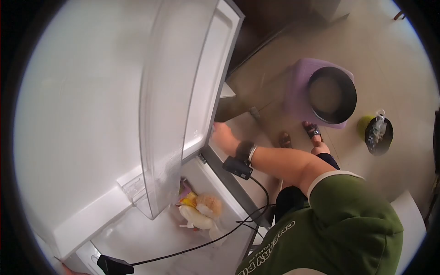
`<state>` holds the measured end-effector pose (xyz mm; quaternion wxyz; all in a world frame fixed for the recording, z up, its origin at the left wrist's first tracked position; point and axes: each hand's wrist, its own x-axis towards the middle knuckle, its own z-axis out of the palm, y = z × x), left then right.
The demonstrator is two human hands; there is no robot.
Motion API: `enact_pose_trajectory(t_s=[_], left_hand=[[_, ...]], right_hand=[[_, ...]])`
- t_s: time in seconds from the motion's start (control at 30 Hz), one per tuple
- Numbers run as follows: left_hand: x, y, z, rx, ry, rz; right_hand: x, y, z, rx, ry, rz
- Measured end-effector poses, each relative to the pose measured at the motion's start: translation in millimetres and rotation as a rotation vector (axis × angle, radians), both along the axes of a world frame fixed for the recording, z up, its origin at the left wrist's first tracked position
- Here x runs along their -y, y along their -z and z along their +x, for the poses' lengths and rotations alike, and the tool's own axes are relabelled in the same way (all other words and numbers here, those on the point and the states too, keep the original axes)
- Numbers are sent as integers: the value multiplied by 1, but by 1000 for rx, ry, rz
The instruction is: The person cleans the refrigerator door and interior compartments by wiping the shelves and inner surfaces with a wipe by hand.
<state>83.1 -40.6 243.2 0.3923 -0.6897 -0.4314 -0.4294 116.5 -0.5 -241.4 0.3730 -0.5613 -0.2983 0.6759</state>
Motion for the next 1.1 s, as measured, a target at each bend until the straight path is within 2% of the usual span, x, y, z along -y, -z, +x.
enact_pose_trajectory(t_s=[0.03,0.07,0.17,0.27,0.37,0.43,0.47,0.53,0.63,0.7,0.77,0.87,0.93,1.0,1.1], left_hand=[[-5,8,12,281,224,-103],[-5,7,10,267,214,-108],[-2,3,3,186,145,-114],[5,-2,-6,100,63,-111],[6,-5,-6,173,154,-167],[-3,1,5,256,305,-191],[-1,1,4,228,299,-213],[1,-2,-1,164,285,-251],[11,-20,-26,240,267,-169],[8,-21,-21,404,465,-146],[1,-18,-8,483,531,-100],[-5,-7,11,501,433,-30],[-3,-13,-1,523,389,-2],[1,-14,-9,495,377,-25],[5,-13,-18,428,382,-91]], right_hand=[[7,-3,-5,-21,-64,-44],[11,-4,-11,38,-23,-51],[10,-6,-7,-177,-93,-186],[19,19,-32,-233,-114,-224],[23,13,-37,-70,-168,-183],[14,14,-37,362,-567,287],[12,14,-38,577,-761,526],[9,12,-39,572,-794,562],[8,14,-36,540,-802,580],[10,21,-40,527,-778,587],[12,25,-43,535,-732,605],[10,11,-28,620,-865,683],[17,25,-23,236,-707,204],[19,38,-26,44,-636,61],[27,52,-36,29,-700,309]])
